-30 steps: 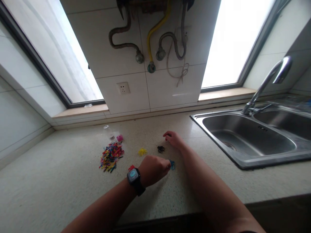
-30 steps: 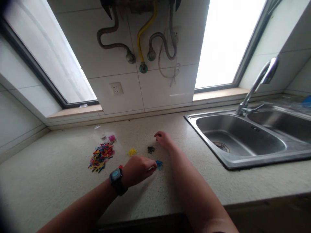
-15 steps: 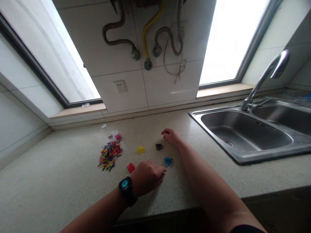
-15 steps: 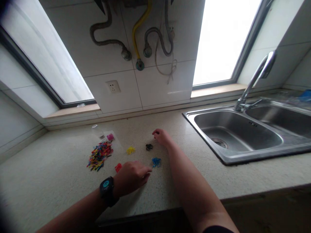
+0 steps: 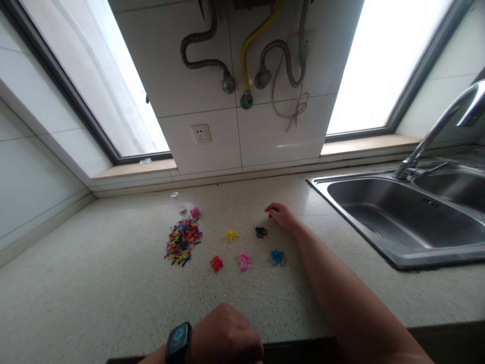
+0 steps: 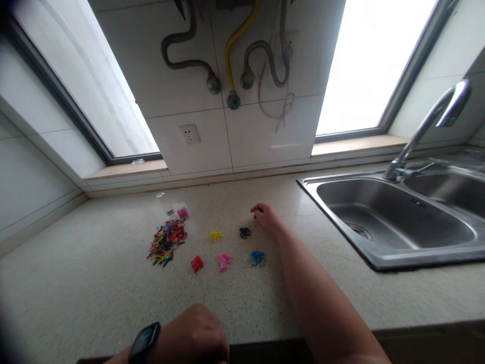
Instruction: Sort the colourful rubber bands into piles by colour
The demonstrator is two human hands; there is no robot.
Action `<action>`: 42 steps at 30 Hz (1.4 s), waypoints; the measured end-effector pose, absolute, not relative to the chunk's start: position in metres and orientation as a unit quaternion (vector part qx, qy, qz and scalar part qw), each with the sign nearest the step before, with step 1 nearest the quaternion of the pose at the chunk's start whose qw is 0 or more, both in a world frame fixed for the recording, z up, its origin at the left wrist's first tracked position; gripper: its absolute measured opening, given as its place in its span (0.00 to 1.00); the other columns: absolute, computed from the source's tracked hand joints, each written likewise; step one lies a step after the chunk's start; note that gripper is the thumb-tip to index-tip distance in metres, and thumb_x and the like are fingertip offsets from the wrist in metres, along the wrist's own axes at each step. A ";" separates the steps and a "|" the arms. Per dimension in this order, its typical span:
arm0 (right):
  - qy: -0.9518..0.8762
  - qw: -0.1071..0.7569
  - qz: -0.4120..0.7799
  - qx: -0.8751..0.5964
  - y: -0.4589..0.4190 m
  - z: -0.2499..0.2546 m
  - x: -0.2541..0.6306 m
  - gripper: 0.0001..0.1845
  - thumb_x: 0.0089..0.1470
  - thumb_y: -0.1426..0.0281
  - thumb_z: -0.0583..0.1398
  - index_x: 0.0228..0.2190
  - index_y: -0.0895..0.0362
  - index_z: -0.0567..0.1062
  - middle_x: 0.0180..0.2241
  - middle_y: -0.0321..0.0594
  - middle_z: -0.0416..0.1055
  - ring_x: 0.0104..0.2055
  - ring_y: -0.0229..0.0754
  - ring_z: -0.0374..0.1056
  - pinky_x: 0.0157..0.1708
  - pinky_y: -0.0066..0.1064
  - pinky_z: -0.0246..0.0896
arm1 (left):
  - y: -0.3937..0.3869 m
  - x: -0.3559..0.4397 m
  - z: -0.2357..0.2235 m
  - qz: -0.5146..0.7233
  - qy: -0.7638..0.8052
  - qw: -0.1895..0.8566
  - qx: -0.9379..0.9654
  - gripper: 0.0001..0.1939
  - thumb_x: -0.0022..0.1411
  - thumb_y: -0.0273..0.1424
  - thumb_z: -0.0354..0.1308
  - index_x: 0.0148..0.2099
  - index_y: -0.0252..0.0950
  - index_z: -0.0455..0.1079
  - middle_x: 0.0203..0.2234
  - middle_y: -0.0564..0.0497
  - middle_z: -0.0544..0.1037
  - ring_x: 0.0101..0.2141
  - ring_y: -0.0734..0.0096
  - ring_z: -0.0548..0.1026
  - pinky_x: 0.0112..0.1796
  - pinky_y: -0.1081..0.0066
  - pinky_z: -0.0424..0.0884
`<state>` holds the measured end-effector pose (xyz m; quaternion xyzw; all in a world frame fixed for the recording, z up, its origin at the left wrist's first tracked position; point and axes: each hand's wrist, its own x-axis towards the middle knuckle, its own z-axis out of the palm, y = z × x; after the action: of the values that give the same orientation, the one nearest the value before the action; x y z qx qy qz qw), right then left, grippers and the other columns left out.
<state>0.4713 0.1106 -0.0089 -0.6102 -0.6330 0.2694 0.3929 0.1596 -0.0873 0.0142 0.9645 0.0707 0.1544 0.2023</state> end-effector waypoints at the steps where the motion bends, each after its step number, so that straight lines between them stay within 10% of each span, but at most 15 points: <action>1: -0.633 0.391 0.273 -0.610 0.111 -0.009 0.472 0.15 0.50 0.69 0.55 0.37 0.57 0.79 0.27 0.37 0.75 0.23 0.34 0.63 0.23 0.24 0.53 | -0.086 0.159 0.012 0.160 0.066 0.205 0.963 0.11 0.67 0.38 0.53 0.34 0.39 0.69 0.19 0.58 0.73 0.22 0.76 0.70 0.25 0.73 0.60; 18: -0.689 0.335 0.223 -0.603 0.103 -0.004 0.467 0.15 0.52 0.67 0.56 0.39 0.56 0.79 0.27 0.38 0.75 0.25 0.36 0.65 0.26 0.27 0.56 | -0.079 0.156 -0.008 0.203 -0.030 0.059 0.977 0.13 0.72 0.36 0.47 0.35 0.37 0.65 0.17 0.59 0.67 0.20 0.77 0.60 0.18 0.72 0.50; 28: -0.678 0.474 0.210 -0.522 0.070 0.059 0.415 0.17 0.57 0.60 0.55 0.40 0.58 0.76 0.30 0.41 0.73 0.28 0.37 0.63 0.27 0.28 0.58 | -0.083 0.153 0.007 0.183 -0.025 0.017 0.983 0.08 0.70 0.32 0.51 0.36 0.37 0.64 0.20 0.60 0.70 0.23 0.77 0.65 0.18 0.72 0.54; 42: -0.890 0.059 0.021 -0.452 0.074 0.067 0.235 0.14 0.60 0.62 0.57 0.39 0.57 0.79 0.39 0.49 0.79 0.40 0.48 0.74 0.35 0.31 0.60 | -0.080 0.151 -0.001 0.148 -0.014 0.017 0.989 0.08 0.69 0.36 0.53 0.46 0.39 0.67 0.24 0.59 0.75 0.27 0.74 0.71 0.20 0.71 0.57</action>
<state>0.2352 0.0745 0.0669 -0.4520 -0.8898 0.0210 0.0590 0.1506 -0.0802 -0.0012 0.9888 -0.0139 0.1476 0.0174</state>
